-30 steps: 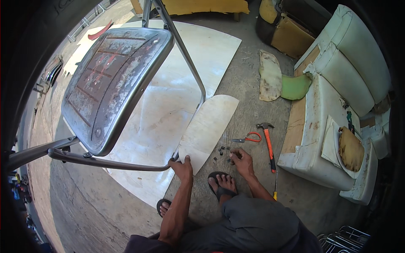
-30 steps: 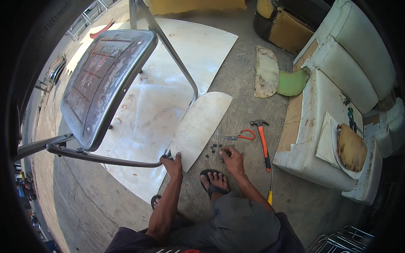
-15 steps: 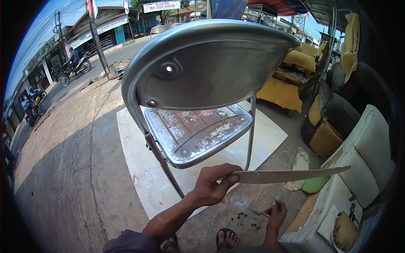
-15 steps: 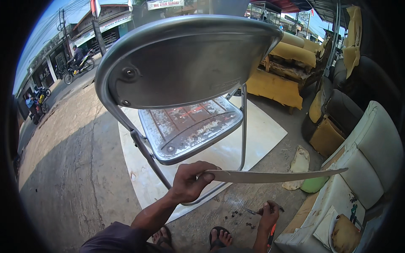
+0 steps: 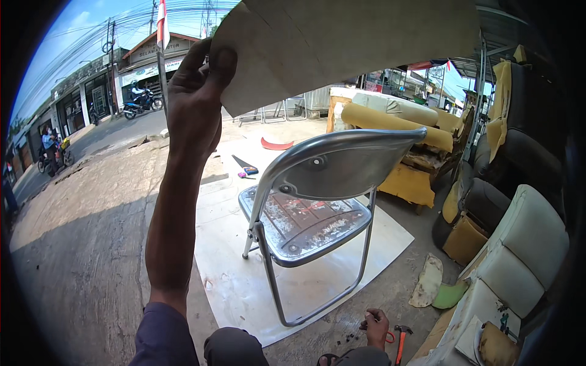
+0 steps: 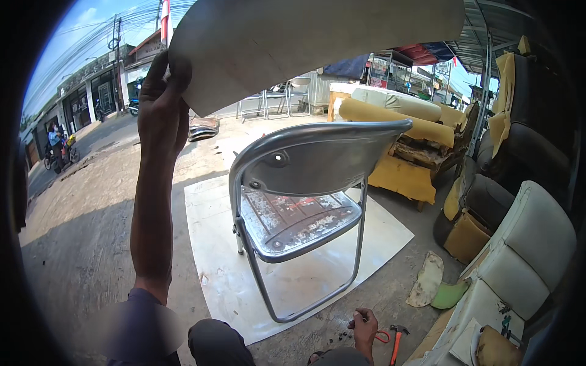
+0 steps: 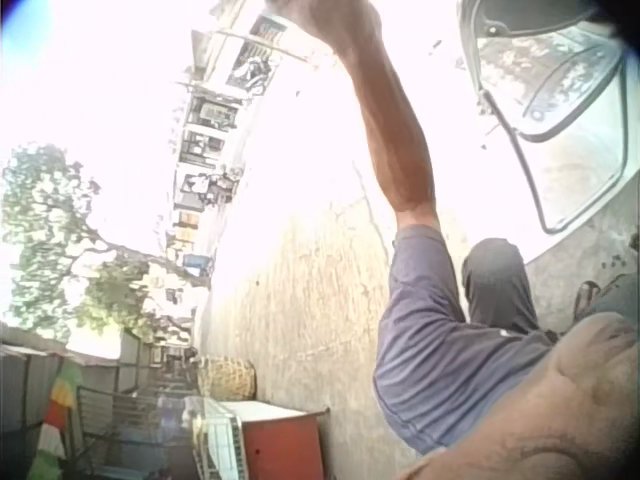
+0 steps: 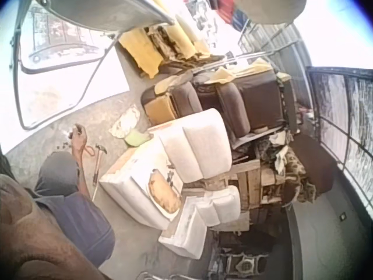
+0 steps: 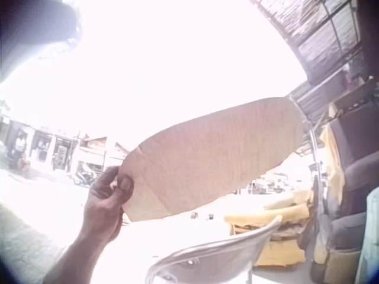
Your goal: The person positions a wooden backing against the metal frame of a folding chair and secures it by inserting and tightening screws using a yellow-handled screwdriver.
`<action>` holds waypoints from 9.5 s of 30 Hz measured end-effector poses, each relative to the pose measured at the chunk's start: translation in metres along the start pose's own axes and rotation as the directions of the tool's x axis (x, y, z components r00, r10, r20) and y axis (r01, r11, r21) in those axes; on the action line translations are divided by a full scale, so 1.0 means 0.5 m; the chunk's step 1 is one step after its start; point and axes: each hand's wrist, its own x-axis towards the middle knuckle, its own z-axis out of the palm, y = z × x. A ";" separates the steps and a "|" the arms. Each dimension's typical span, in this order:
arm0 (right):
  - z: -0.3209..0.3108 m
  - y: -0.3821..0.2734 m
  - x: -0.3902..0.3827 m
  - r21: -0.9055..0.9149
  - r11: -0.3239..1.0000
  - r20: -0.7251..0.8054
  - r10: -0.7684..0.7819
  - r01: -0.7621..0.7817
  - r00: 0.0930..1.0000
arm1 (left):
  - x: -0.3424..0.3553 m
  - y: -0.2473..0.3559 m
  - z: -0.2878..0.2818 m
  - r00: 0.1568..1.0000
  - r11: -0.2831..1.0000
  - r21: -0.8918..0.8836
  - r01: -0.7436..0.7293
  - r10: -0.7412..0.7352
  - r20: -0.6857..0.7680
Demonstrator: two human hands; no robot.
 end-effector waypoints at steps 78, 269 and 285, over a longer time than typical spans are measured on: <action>0.357 -0.629 0.235 0.936 0.029 0.281 -0.664 -0.351 0.693 | -0.059 0.017 0.196 0.675 0.619 0.765 0.179 -0.643 0.362; 0.242 -0.614 -0.202 0.463 0.458 -0.058 -0.839 0.759 0.542 | -0.337 -0.001 0.057 0.699 0.667 0.339 0.663 -0.714 0.039; 0.361 -0.575 -0.190 0.334 0.432 -0.165 -0.848 0.837 0.504 | -0.333 -0.006 0.070 0.746 0.706 0.332 0.626 -0.665 0.009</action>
